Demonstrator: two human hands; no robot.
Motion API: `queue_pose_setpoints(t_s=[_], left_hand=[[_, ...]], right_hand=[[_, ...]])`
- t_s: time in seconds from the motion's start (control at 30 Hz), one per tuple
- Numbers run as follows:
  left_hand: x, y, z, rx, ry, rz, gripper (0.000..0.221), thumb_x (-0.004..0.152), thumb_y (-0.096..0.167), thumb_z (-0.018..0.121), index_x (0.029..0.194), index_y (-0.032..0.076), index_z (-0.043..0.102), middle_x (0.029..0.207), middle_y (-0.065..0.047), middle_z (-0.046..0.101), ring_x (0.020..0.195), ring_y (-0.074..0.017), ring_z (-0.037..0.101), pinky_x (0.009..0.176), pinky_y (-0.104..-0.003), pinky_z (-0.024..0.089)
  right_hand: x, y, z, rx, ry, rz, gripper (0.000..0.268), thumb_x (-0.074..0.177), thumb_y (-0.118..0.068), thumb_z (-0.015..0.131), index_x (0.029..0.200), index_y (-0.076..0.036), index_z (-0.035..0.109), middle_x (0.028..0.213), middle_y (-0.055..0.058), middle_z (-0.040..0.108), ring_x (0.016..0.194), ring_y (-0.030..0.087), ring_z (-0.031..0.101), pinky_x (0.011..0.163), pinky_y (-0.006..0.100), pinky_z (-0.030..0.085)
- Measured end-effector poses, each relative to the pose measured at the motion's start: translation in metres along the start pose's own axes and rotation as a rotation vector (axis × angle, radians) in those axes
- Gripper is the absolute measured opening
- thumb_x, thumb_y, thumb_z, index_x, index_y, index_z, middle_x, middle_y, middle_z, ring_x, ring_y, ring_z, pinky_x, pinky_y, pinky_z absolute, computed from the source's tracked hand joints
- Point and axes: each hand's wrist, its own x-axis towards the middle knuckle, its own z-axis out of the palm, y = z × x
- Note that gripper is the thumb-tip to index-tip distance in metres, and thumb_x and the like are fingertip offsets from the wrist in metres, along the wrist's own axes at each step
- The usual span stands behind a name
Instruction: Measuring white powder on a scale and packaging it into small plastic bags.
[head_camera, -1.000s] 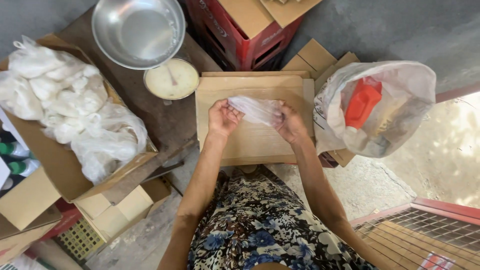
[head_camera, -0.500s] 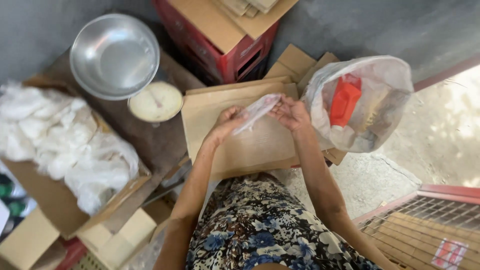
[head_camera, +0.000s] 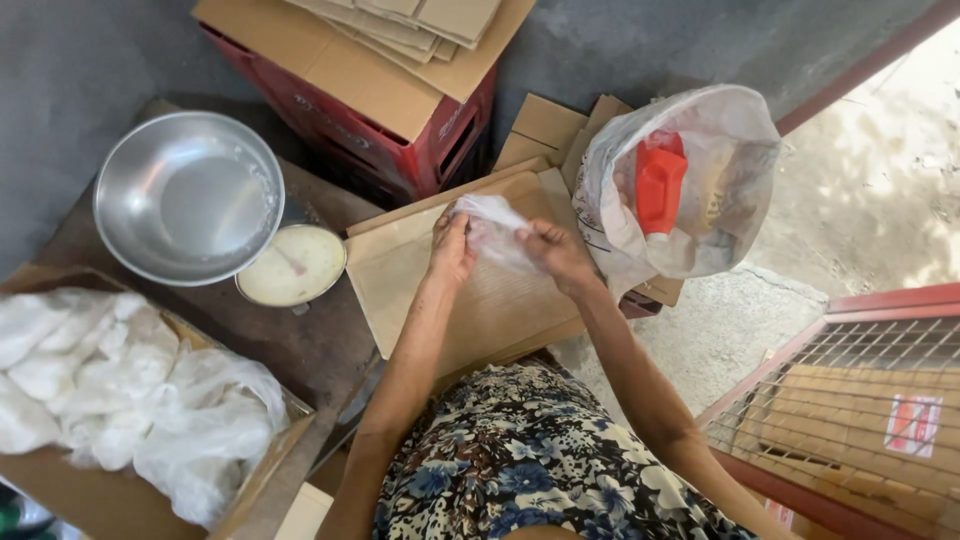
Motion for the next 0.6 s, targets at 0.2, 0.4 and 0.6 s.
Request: queue_pose_setpoints(t_s=[0.2, 0.4, 0.6], left_hand=[[-0.038, 0.035, 0.009, 0.506, -0.357, -0.068, 0.011, 0.097, 0.006, 0.071, 0.108, 0.008, 0.07, 0.093, 0.001, 0.068, 0.082, -0.0089, 0.062, 0.07, -0.025, 0.051], [-0.021, 0.026, 0.008, 0.921, -0.019, 0.226, 0.014, 0.091, 0.003, 0.07, 0.104, 0.008, 0.07, 0.088, -0.003, 0.071, 0.074, -0.011, 0.063, 0.064, -0.026, 0.052], [-0.003, 0.017, 0.02, 0.326, 0.188, 0.06, 0.011, 0.098, 0.009, 0.054, 0.104, 0.01, 0.063, 0.083, -0.006, 0.069, 0.062, -0.0169, 0.065, 0.051, -0.034, 0.054]], right_hand=[[0.007, -0.021, -0.014, 0.778, 0.065, 0.024, 0.011, 0.101, -0.017, 0.06, 0.099, -0.006, 0.063, 0.096, 0.008, 0.068, 0.091, 0.023, 0.069, 0.092, 0.044, 0.06], [0.01, 0.007, -0.03, 0.838, 0.076, 0.053, 0.012, 0.098, -0.012, 0.056, 0.105, -0.005, 0.063, 0.094, 0.008, 0.066, 0.084, 0.021, 0.065, 0.084, 0.039, 0.056], [-0.008, 0.009, -0.029, 0.028, -0.055, -0.349, 0.028, 0.097, 0.003, 0.07, 0.121, -0.011, 0.067, 0.099, 0.005, 0.062, 0.08, 0.016, 0.052, 0.069, 0.033, 0.045]])
